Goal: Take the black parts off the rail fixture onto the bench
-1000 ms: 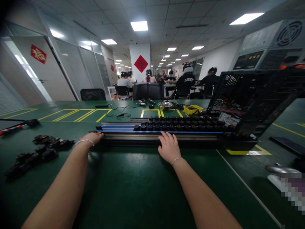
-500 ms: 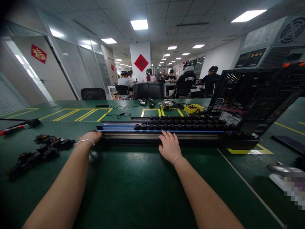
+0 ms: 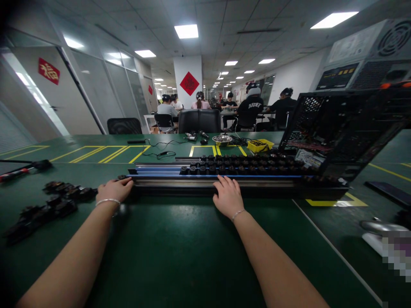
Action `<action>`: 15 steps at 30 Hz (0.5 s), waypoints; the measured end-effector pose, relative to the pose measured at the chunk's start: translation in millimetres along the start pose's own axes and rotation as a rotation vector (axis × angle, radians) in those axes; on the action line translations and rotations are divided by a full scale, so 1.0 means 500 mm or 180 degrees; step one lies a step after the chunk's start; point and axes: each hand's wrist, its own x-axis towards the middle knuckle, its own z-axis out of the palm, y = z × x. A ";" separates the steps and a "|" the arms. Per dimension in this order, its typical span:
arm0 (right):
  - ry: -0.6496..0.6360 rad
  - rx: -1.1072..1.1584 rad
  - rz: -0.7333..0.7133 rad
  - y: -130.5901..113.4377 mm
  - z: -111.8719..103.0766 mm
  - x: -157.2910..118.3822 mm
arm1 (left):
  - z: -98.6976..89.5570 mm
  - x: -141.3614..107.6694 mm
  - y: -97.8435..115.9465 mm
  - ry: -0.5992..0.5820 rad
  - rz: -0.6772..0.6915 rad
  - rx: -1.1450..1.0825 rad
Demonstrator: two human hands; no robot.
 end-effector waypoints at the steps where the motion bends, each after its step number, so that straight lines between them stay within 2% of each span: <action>1: -0.0006 0.0002 0.0000 0.000 0.000 0.000 | 0.002 -0.002 -0.004 0.0102 0.0032 0.0020; 5: -0.0027 -0.0008 -0.0011 0.000 -0.003 0.000 | 0.016 -0.007 -0.012 0.0429 0.0150 -0.0108; 15: -0.0053 0.0006 -0.0015 0.001 -0.004 -0.001 | 0.040 0.022 -0.026 0.0394 -0.0015 -0.0587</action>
